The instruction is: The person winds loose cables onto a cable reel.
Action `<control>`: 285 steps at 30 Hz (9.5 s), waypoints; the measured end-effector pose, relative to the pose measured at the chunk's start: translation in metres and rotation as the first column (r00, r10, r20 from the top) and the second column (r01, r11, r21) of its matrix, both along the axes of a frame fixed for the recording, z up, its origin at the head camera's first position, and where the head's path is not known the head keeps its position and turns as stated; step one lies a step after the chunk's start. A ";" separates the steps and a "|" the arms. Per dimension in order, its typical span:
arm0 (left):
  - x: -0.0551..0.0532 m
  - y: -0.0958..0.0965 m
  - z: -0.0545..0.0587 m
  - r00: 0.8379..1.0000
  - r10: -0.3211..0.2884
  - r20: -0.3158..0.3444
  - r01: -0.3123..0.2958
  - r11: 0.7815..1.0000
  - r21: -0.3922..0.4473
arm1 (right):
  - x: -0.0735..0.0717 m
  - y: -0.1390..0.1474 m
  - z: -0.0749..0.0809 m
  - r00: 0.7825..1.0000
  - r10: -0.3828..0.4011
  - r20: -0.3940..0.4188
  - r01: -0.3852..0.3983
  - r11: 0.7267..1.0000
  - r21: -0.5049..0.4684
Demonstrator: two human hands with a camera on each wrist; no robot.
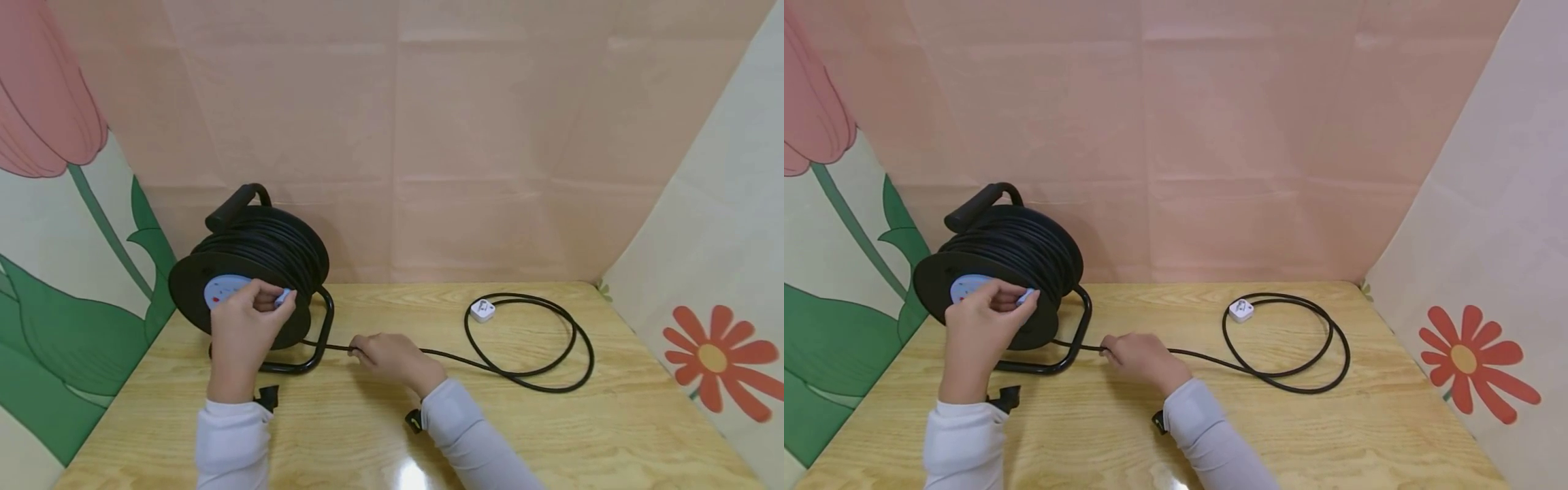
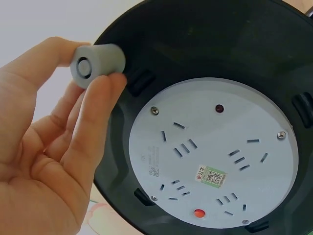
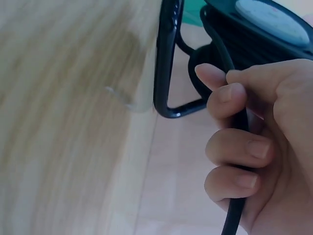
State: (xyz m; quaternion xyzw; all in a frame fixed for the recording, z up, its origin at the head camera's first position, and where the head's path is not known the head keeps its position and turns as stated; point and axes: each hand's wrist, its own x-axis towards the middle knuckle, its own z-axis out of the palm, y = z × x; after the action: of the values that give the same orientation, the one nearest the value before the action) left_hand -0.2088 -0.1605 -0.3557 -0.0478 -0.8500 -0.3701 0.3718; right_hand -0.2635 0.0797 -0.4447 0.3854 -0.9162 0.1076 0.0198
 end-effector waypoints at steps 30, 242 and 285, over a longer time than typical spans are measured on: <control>0.003 0.001 -0.001 0.977 -0.042 0.208 0.057 0.996 -0.069 | -0.009 0.041 0.018 0.972 -0.128 0.197 0.158 0.977 -0.144; -0.016 -0.123 -0.110 0.812 -0.153 0.563 -0.130 0.893 0.431 | -0.013 0.191 0.009 0.628 -0.503 -0.594 0.274 0.857 -0.435; -0.016 -0.119 -0.089 0.954 -0.201 0.221 -0.146 0.331 0.932 | -0.017 0.187 0.004 0.781 -0.394 -0.485 0.221 0.900 -0.375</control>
State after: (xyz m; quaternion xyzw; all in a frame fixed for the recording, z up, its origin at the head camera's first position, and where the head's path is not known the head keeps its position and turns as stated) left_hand -0.2251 -0.2793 -0.4449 0.2178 -0.5226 -0.8016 0.1918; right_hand -0.2810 0.2670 -0.4403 0.2355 -0.8953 0.1242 0.3572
